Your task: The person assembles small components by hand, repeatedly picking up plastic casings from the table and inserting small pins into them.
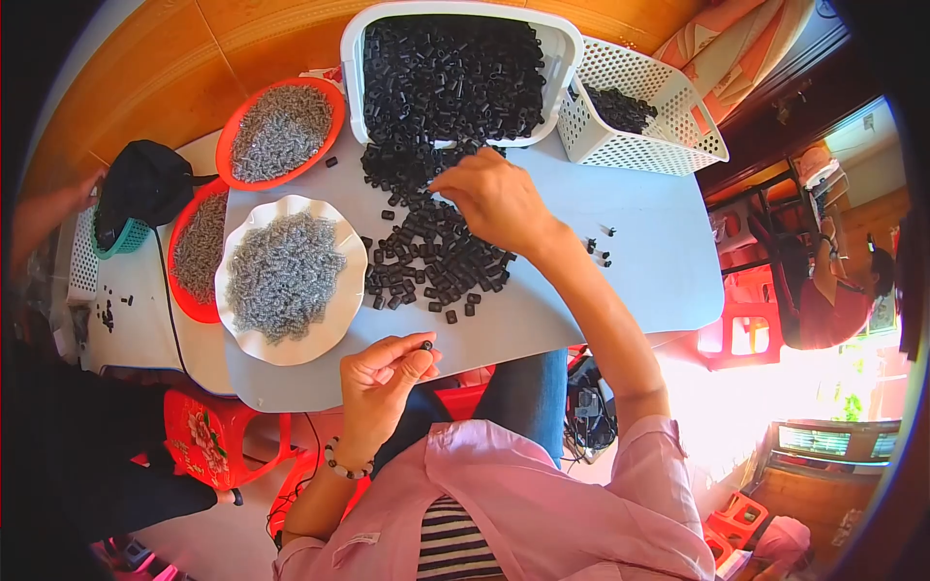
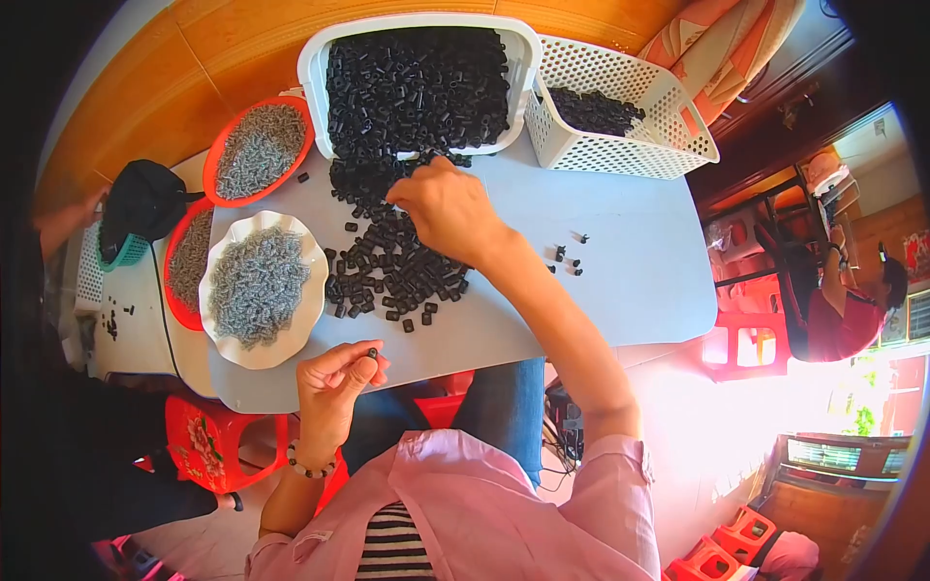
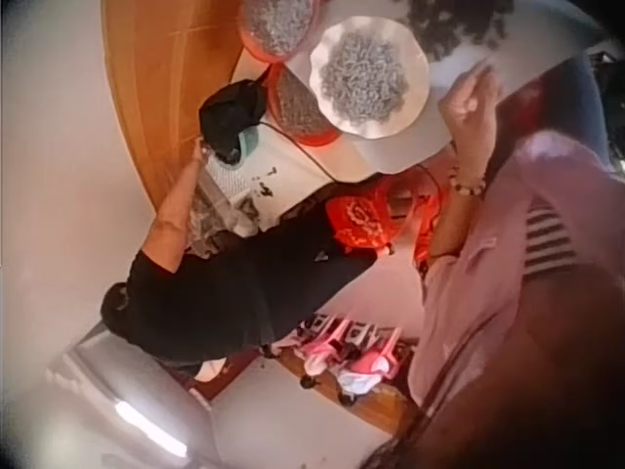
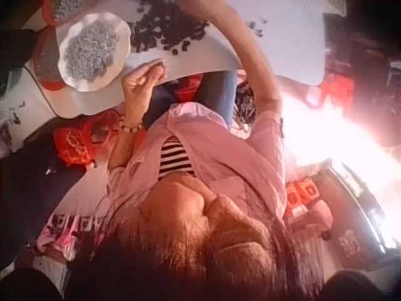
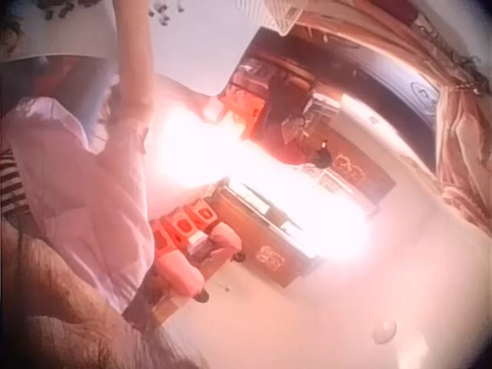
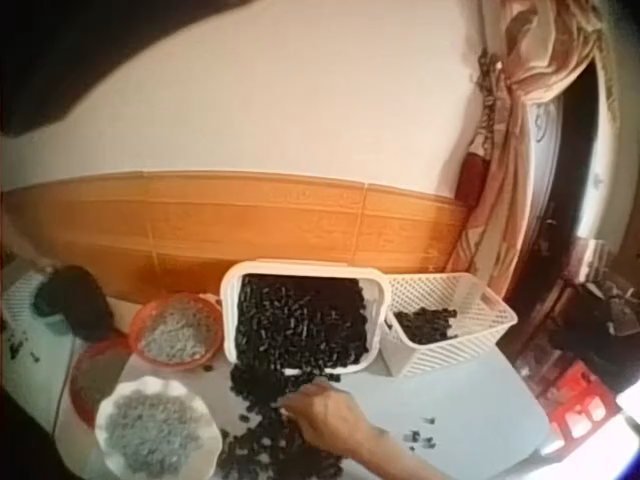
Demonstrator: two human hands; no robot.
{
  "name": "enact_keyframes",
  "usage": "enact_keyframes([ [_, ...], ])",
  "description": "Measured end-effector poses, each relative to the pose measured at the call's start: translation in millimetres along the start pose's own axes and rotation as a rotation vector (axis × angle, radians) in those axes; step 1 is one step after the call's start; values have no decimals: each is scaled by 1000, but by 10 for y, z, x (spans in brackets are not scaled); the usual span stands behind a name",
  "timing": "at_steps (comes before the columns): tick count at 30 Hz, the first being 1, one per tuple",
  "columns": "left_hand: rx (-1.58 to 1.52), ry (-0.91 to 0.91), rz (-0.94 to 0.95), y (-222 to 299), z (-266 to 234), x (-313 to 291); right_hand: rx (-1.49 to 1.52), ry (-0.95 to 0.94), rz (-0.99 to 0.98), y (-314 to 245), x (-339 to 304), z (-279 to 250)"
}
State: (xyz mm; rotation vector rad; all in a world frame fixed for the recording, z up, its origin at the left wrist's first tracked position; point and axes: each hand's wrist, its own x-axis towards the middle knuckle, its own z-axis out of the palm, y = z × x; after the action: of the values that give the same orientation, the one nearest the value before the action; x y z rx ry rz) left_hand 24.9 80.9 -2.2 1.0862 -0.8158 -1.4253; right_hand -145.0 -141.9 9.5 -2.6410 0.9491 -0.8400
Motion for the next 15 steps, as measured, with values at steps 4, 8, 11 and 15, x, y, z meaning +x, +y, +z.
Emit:
enact_keyframes([
  [4,51,17,-12,9,-9,-45,-108,-54,-14,92,149,166],
  [8,56,7,-6,4,-34,-53,-129,-67,-4,135,157,223],
  [11,60,-26,-20,3,-60,-50,-88,-78,38,110,102,205],
  [15,61,-1,7,-4,-34,-58,-97,-80,81,51,10,165],
])
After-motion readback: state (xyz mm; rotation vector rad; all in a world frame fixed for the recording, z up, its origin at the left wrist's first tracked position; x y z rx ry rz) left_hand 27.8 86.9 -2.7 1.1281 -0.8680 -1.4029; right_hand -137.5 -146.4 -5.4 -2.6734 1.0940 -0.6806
